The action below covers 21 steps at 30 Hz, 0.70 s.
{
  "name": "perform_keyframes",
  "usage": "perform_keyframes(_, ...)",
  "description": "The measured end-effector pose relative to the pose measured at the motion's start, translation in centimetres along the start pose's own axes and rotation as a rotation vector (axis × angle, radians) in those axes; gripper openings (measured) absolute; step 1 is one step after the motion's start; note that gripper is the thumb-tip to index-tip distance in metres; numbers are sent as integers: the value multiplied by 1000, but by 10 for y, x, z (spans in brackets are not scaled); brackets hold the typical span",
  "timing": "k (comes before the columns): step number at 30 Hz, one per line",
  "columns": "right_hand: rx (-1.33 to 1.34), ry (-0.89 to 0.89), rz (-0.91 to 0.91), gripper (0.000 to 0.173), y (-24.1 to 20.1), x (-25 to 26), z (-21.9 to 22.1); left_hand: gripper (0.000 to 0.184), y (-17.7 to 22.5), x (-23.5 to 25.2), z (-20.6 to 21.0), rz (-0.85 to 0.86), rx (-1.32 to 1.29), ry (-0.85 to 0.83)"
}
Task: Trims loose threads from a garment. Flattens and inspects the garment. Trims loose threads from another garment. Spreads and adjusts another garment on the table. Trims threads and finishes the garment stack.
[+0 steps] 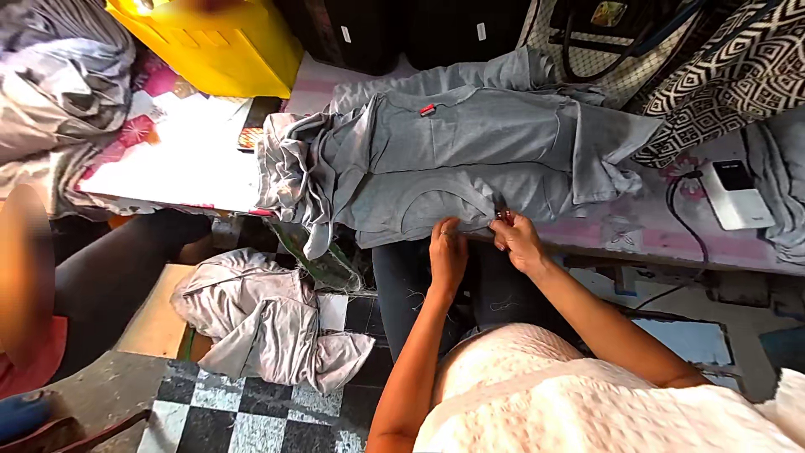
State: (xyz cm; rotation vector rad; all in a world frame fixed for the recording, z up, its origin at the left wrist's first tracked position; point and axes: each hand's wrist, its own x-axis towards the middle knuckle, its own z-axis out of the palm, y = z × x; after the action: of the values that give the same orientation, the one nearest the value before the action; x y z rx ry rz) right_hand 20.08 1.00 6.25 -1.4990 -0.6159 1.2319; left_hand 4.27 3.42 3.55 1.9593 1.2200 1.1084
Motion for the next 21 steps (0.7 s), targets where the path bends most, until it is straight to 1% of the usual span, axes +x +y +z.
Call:
perform_keyframes(2,328,-52,68,18,0,-5,-1,23,-6,-3,2,-25,-45,23)
perform_keyframes(3,397,-96,117,21,1,-6,-4,22,-6,-4,2,-31,-68,17)
perform_keyframes(5,371,-137,182,21,3,-7,-8,25,-2,-5,3,-51,-82,13)
perform_keyframes(6,300,-123,168,20,3,-9,-9,27,-1,-6,5,-59,-68,18)
perform_keyframes(7,193,-92,114,17,3,-11,-9,28,1,-7,8,-60,-49,30)
perform_keyframes(9,-75,8,-77,13,-1,-17,-6,26,4,-7,9,-55,-6,40)
perform_keyframes(11,-387,86,-288,22,-6,-23,-2,23,4,-7,9,-36,29,46)
perform_keyframes(12,-510,102,-365,30,-10,-25,3,21,3,-7,10,-18,39,53)
perform_keyframes(14,-688,128,-412,45,-13,-24,15,13,1,-6,14,24,49,80)
perform_keyframes(15,-748,140,-397,47,-11,-21,20,8,-1,-5,15,45,56,98)
perform_keyframes(16,-778,154,-380,43,-9,-18,24,7,-2,-4,16,57,63,102)
perform_keyframes(17,-772,157,-357,37,-8,-14,25,6,-2,-3,15,54,62,97)
perform_keyframes(19,-650,121,-296,29,-4,-9,21,5,-1,0,10,11,28,75)
perform_keyframes(21,-372,35,-195,25,3,-7,14,7,1,0,5,-44,-25,52)
